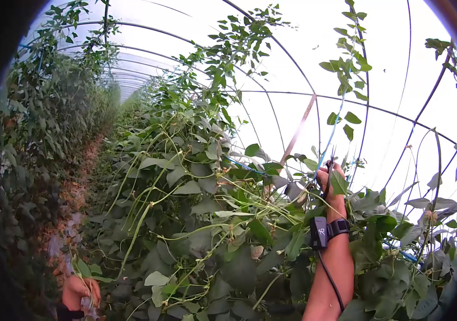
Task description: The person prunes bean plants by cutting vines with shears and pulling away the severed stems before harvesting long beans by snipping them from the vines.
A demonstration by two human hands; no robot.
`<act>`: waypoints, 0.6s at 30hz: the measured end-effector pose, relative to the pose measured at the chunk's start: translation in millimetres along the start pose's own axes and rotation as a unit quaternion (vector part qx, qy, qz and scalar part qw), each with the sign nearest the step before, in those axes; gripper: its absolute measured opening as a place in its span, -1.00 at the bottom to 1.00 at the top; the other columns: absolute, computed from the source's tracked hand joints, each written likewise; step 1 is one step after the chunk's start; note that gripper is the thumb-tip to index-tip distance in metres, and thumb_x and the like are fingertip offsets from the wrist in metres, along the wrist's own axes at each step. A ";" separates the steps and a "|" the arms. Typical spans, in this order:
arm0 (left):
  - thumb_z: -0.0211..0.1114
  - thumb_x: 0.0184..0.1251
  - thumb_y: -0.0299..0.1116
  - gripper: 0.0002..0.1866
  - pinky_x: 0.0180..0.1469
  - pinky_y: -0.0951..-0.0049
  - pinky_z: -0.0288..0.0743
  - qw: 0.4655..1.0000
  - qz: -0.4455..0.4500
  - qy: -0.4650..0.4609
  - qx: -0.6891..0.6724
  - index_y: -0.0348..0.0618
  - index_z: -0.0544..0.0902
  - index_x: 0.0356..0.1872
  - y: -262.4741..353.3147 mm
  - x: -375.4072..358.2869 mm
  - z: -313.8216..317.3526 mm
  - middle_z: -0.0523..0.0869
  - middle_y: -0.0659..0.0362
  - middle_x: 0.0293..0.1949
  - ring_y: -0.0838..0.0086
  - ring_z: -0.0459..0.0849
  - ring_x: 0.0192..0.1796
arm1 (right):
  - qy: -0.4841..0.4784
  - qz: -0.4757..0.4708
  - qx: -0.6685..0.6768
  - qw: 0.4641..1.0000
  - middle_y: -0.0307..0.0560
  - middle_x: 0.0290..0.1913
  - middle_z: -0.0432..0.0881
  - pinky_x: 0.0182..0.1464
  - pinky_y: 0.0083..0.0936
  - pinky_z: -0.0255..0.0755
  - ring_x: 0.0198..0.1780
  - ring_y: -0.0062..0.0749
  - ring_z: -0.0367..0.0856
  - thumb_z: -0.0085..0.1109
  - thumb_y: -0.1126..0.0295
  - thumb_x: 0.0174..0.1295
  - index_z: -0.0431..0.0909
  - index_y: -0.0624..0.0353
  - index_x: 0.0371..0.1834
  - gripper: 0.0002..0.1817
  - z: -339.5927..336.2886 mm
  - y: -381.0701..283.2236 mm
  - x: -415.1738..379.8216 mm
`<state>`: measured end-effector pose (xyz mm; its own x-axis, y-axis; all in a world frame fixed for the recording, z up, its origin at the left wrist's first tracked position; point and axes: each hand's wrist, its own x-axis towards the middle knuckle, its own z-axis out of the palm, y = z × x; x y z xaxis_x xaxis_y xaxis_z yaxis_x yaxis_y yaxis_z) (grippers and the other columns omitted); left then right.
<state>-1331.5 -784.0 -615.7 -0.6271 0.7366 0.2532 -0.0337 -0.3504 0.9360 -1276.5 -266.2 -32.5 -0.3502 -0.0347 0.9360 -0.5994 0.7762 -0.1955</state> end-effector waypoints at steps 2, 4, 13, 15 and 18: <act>0.30 0.06 -0.49 -0.56 -0.40 0.27 0.59 0.899 0.322 -0.135 -0.264 -0.60 0.48 -0.06 46.4 17.7 35.6 0.68 -0.14 -0.38 0.04 0.68 -0.28 | 0.004 0.033 0.137 0.990 -0.12 -0.31 0.58 -0.31 -0.62 0.43 -0.34 -0.50 0.54 0.27 0.46 0.01 0.41 0.24 -0.19 -0.69 1.2 6.6 -0.4; 0.29 0.11 -0.13 -0.32 -0.27 0.16 0.61 0.881 0.426 -0.064 -0.195 -0.43 0.34 0.14 66.8 31.1 35.3 0.67 -0.14 -0.33 -0.09 0.64 -0.22 | -0.019 0.048 0.153 0.987 -0.08 -0.31 0.60 -0.31 -0.58 0.47 -0.35 -0.45 0.58 0.26 0.48 0.02 0.41 0.25 -0.18 -0.70 -4.6 16.2 3.6; 0.19 0.27 -0.48 -0.56 -0.07 0.36 0.59 0.817 0.557 -0.055 -0.137 -0.27 0.35 0.17 271.8 153.7 147.0 0.64 0.02 -0.14 0.28 0.60 -0.01 | 0.004 0.086 0.252 0.964 0.07 -0.44 0.61 -0.43 -0.47 0.56 -0.47 -0.30 0.64 0.25 0.57 -0.02 0.40 0.39 -0.24 -0.71 6.3 5.8 3.4; 0.11 0.32 -0.53 -0.67 -0.03 0.36 0.58 0.838 0.531 -0.065 -0.107 -0.27 0.41 0.11 317.4 188.9 179.2 0.65 0.01 -0.17 0.31 0.64 -0.06 | 0.006 0.095 0.255 0.962 0.08 -0.48 0.60 -0.47 -0.47 0.54 -0.50 -0.29 0.63 0.21 0.59 -0.02 0.38 0.38 -0.30 -0.76 10.5 -2.7 4.5; 0.14 0.33 -0.50 -0.72 -0.04 0.42 0.60 0.866 0.496 -0.067 -0.005 -0.31 0.47 0.04 368.2 254.7 225.7 0.65 0.04 -0.17 0.39 0.64 -0.07 | 0.029 0.089 0.211 0.973 0.06 -0.52 0.59 -0.52 -0.51 0.51 -0.57 -0.33 0.60 0.15 0.62 0.01 0.38 0.35 -0.34 -0.83 16.3 -20.9 1.6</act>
<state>-1328.0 -594.8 -151.4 -0.2555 0.1302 0.9580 0.4619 -0.8540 0.2393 -1276.3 -292.7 -31.7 -0.4429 0.1215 0.8883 -0.7793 0.4377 -0.4484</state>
